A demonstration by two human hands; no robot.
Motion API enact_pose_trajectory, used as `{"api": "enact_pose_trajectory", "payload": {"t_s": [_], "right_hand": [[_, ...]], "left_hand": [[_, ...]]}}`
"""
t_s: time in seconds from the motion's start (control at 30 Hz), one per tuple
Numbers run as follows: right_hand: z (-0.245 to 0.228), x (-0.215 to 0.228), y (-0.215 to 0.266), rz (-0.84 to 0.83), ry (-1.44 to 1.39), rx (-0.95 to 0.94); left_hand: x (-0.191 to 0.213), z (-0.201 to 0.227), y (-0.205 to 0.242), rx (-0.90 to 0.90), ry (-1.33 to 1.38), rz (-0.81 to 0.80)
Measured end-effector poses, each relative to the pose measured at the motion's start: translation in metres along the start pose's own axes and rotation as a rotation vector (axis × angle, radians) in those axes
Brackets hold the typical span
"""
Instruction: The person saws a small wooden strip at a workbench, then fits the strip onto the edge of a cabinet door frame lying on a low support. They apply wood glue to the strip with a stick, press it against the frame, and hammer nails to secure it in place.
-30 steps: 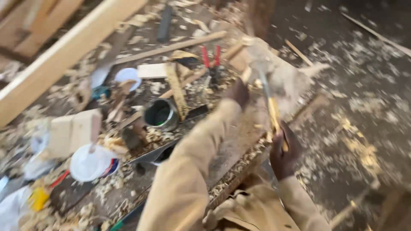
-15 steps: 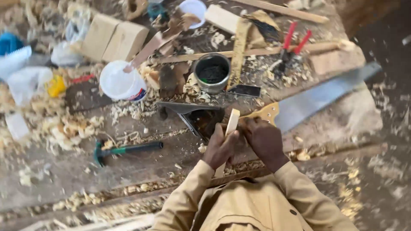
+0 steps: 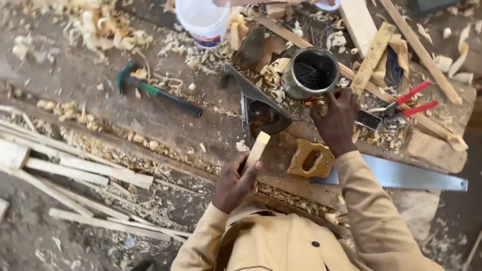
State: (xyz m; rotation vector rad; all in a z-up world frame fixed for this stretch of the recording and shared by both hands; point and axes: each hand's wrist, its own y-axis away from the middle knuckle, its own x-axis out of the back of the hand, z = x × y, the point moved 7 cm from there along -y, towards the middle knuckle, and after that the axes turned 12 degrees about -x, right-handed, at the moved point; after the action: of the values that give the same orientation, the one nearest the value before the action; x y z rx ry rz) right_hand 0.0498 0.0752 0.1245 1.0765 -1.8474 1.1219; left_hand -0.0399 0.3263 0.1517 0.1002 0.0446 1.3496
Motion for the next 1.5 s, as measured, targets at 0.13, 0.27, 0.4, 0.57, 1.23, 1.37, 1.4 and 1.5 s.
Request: {"api": "enact_pose_trajectory", "payload": {"t_s": [0.13,0.27,0.4,0.57,1.23,1.37,1.4,1.5], "right_hand": [[0.015,-0.014,-0.011,-0.07,-0.102,0.147],[0.018,-0.016,-0.016,-0.2,-0.033,0.32],[0.043,0.011,-0.005,-0.228,0.024,0.285],[-0.017,0.054,0.061,-0.562,-0.703,0.087],[-0.107,0.173,0.427,-2.071,-0.758,0.332],[-0.074,0.201,0.467,-2.076,-0.799,0.268],[-0.063,0.208,0.474,-2.115,-0.8,0.209],[-0.033,0.233,0.488,-2.154,-0.901,0.371]], "left_hand": [[-0.017,0.015,0.025,-0.078,-0.185,0.143],[-0.027,0.018,0.065,-0.093,-0.058,0.321],[-0.046,0.02,0.113,-0.127,-0.131,0.503],[-0.072,0.02,0.179,-0.158,-0.257,0.668],[-0.198,0.005,0.475,-0.091,-0.396,1.421],[-0.231,-0.036,0.505,-0.201,0.294,1.227],[-0.242,-0.041,0.508,-0.21,0.388,1.155],[-0.269,-0.047,0.536,0.007,0.455,1.091]]}}
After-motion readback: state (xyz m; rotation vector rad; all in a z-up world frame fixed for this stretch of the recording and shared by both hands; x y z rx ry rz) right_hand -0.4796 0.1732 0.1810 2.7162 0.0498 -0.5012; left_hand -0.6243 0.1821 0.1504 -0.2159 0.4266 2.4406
